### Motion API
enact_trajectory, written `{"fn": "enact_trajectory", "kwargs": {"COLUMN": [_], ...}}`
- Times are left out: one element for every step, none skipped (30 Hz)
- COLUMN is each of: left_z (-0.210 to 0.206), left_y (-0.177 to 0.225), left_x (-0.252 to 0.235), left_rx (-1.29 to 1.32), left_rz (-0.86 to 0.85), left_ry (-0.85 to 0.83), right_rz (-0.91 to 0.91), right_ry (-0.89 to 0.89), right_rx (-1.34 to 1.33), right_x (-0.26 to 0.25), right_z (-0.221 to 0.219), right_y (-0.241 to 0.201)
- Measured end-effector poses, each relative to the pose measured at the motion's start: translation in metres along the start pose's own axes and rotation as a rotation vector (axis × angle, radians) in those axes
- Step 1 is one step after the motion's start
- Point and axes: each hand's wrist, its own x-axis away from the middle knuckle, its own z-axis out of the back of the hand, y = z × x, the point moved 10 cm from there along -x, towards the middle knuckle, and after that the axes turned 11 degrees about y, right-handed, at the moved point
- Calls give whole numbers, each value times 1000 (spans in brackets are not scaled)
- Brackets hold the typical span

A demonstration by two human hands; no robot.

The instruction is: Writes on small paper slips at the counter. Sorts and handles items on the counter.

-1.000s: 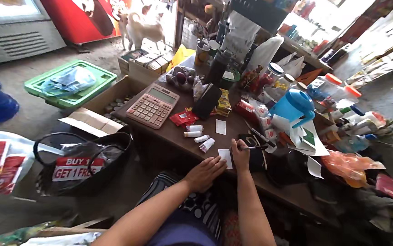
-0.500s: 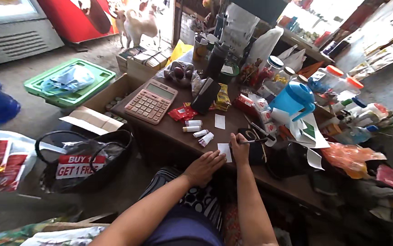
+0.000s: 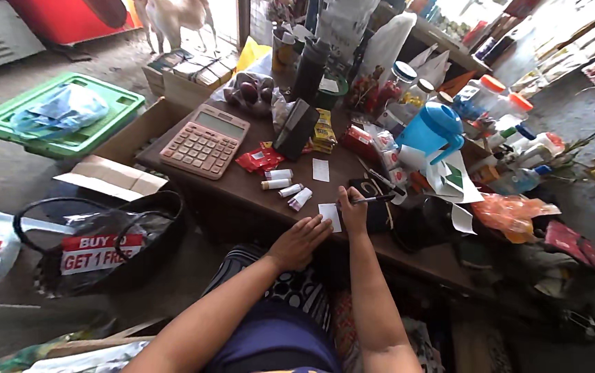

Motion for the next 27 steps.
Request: {"fn": "enact_trajectory", "kwargs": {"left_z": [0, 1, 0, -1, -1, -3, -4, -7, -10, -15, -18, -19, -18, -17, -16, -16, -17, -17, -18, -19, -19, -19, -19, -18, -18, -17, -18], "left_y": [0, 0, 0, 0, 0, -1, -1, -2, -3, -3, -2, -1, 0, 1, 1, 1, 1, 1, 1, 1, 1, 1, 1, 1, 1, 1, 1], "left_x": [0, 0, 0, 1, 1, 1, 1, 2, 4, 6, 8, 8, 8, 7, 7, 7, 8, 8, 8, 9, 9, 9, 9, 9, 8, 8, 9], "left_rx": [-3, -2, 4, 5, 12, 18, 24, 27, 33, 45, 70, 79, 75, 68, 61, 51, 42, 38, 40, 40, 37, 32, 28, 27, 31, 33, 35], "left_rz": [-3, -4, -2, -2, 2, 9, 17, 26, 30, 32, 37, 32, 18, 13, 9, 5, -1, -11, -19, -24, -28, -30, -33, -35, -36, -41, -44], "left_ry": [5, 8, 7, 10, 8, 0, -14, -36, -51, -63, -75, -68, -44, -29, -22, -25, -25, -16, -9, -8, -6, -3, 2, 5, 13, 24, 31], "right_rz": [-9, -16, -25, -32, -39, -42, -43, -45, -44, -50, -61, -80, -95, -105, -99, -89, -71, -51, -30, -10, 8, 21, 32, 35, 42, 54, 65], "right_ry": [0, -3, -8, -16, -22, -26, -24, -14, 6, 25, 33, 27, 5, -27, -60, -94, -124, -140, -143, -143, -143, -147, -155, -161, -165, -167, -169], "right_rx": [-1, -2, -3, -3, -7, -10, -20, -40, -64, -86, -110, -131, -151, -177, -198, -205, -202, -183, -162, -141, -123, -103, -78, -57, -37, -19, -8], "right_x": [0, 0, 0, 1, 1, 1, 1, 1, 2, 2, 2, 4, 6, 8, 9, 11, 12, 13, 13, 13, 13, 13, 14, 14, 15, 15, 16], "right_z": [0, 0, 0, 1, 1, 1, 1, 3, 5, 8, 10, 11, 10, 7, 2, -4, -9, -14, -17, -19, -20, -21, -22, -23, -24, -24, -24], "right_y": [-1, -2, -2, -1, 0, 1, 2, 4, 4, 4, 3, 2, 0, -2, -4, -6, -7, -8, -10, -12, -14, -15, -16, -16, -16, -16, -17]}}
